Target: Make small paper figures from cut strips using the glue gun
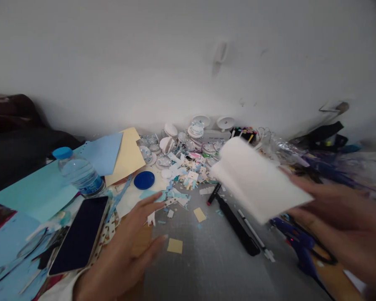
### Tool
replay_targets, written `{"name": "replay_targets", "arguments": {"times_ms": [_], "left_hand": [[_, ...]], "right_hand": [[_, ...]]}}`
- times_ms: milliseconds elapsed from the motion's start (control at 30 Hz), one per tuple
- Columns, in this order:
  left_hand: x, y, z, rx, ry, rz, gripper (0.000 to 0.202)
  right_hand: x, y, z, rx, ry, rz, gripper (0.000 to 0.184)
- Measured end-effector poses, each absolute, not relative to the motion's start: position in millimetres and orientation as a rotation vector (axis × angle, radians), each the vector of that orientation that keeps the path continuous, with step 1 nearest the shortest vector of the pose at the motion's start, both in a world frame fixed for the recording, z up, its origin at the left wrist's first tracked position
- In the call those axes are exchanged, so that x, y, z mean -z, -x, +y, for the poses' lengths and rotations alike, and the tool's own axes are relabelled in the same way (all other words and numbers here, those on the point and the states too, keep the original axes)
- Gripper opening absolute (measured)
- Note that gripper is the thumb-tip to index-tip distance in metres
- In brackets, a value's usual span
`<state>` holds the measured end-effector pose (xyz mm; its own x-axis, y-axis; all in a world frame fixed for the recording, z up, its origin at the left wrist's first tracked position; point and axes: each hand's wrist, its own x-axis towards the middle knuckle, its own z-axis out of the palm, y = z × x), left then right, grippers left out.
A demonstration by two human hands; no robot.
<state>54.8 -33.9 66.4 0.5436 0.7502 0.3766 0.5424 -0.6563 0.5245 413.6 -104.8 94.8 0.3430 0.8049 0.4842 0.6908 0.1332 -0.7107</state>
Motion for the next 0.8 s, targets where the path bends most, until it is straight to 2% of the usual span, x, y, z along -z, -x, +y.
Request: {"name": "replay_targets", "arguments": {"times_ms": [100,167,267,333,433,567,633,667,767,800], "left_hand": [[-76.2,-68.5,-24.9,-0.934,-2.693,0.978,0.064],[-77.0,-73.6,-19.7,-0.811,-2.764,0.858,0.077],[-68.4,-76.0,-19.4,-0.594,-2.526,0.858,0.082],[-59.0,-74.6,-23.7,-0.659,-2.236,1.010,0.076],[-45.6,-70.4,-30.2,-0.905,-1.860,1.174,0.067],[-34.3,-68.9,-35.4,-1.024,-1.647,1.328,0.062],[-31.5,-71.6,-39.8,-1.015,-1.649,1.343,0.065],[-30.6,-73.5,-42.8,-1.014,-1.647,1.321,0.069],[-29.4,-77.3,-52.8,-1.017,-1.522,1.182,0.084],[-29.0,-77.2,-55.6,-1.020,-1.454,1.138,0.089]], "right_hand": [[-95.2,-362.8,-95.6,-0.803,1.369,-1.478,0.032],[-92.2,-338.9,-84.1,-1.233,1.195,-1.461,0.029],[-81.3,-314.6,-68.3,-1.488,1.067,-1.294,0.019],[-70.0,-305.4,-64.0,-1.559,0.954,-1.167,0.026],[-48.8,-297.0,-70.0,-1.662,0.755,-1.112,0.055],[-22.7,-283.1,-89.4,-1.472,0.803,-1.261,0.085],[-17.2,-275.4,-96.0,-1.226,0.960,-1.336,0.085],[-17.2,-272.6,-97.6,-1.076,1.069,-1.365,0.075],[-25.4,-271.8,-97.8,-0.627,1.356,-1.457,0.023],[-29.2,-273.9,-97.6,-0.495,1.406,-1.471,0.020]]}}
